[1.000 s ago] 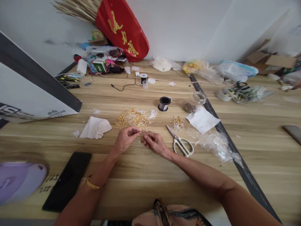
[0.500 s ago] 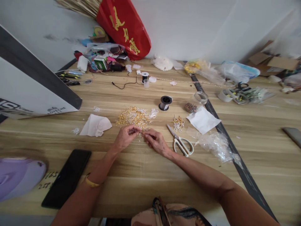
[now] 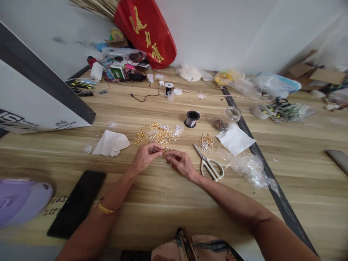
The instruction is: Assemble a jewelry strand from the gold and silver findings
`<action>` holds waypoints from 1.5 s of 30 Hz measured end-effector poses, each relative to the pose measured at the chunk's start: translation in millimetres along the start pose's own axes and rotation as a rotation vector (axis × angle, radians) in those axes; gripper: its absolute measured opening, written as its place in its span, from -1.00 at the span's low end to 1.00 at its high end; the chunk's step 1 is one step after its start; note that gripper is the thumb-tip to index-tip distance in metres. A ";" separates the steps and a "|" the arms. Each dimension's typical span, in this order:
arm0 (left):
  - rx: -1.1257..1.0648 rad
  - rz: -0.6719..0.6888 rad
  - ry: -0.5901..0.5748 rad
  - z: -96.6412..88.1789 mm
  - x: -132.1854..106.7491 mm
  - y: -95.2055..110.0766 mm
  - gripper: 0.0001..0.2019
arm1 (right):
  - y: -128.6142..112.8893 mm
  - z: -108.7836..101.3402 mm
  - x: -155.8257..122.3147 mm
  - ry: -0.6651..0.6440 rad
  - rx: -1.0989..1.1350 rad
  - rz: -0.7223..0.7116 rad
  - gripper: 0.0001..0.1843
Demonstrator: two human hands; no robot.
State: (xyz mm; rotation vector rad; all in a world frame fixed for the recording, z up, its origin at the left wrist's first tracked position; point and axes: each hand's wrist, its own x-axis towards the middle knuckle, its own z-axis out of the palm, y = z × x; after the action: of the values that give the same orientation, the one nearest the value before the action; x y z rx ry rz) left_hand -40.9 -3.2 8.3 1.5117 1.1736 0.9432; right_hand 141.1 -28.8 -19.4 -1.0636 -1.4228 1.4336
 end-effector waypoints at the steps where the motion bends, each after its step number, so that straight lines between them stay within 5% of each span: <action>1: -0.005 -0.003 0.002 -0.2 0.0 0.2 -0.81 | -1.0 0.1 -0.2 -0.002 0.001 0.010 -0.71; 16: -0.019 -0.031 -0.096 -1.1 -0.3 -1.0 -0.82 | -4.7 1.1 -1.0 0.020 0.024 0.033 -0.75; 24: 0.186 0.056 -0.090 0.1 -0.2 -1.6 -0.86 | -9.7 1.8 -2.1 0.043 0.028 0.026 -0.70; 32: 0.529 0.202 0.055 2.6 -2.8 -3.2 -0.75 | -12.2 1.8 -3.1 0.047 0.053 0.020 -0.68; 41: -0.017 -0.053 -0.169 7.9 -6.2 10.4 -0.60 | -11.7 2.1 -2.5 0.046 0.013 -0.018 -0.67; 45: -0.055 -0.078 -0.180 11.4 -5.5 5.4 -0.67 | -12.4 2.6 -2.5 0.051 0.004 -0.015 -0.64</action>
State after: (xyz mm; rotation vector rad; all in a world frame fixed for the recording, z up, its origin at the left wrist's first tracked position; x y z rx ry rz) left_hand -30.2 -11.5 10.8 1.4637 1.0608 0.7650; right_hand 139.3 -31.8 -7.0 -1.0779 -1.3880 1.3885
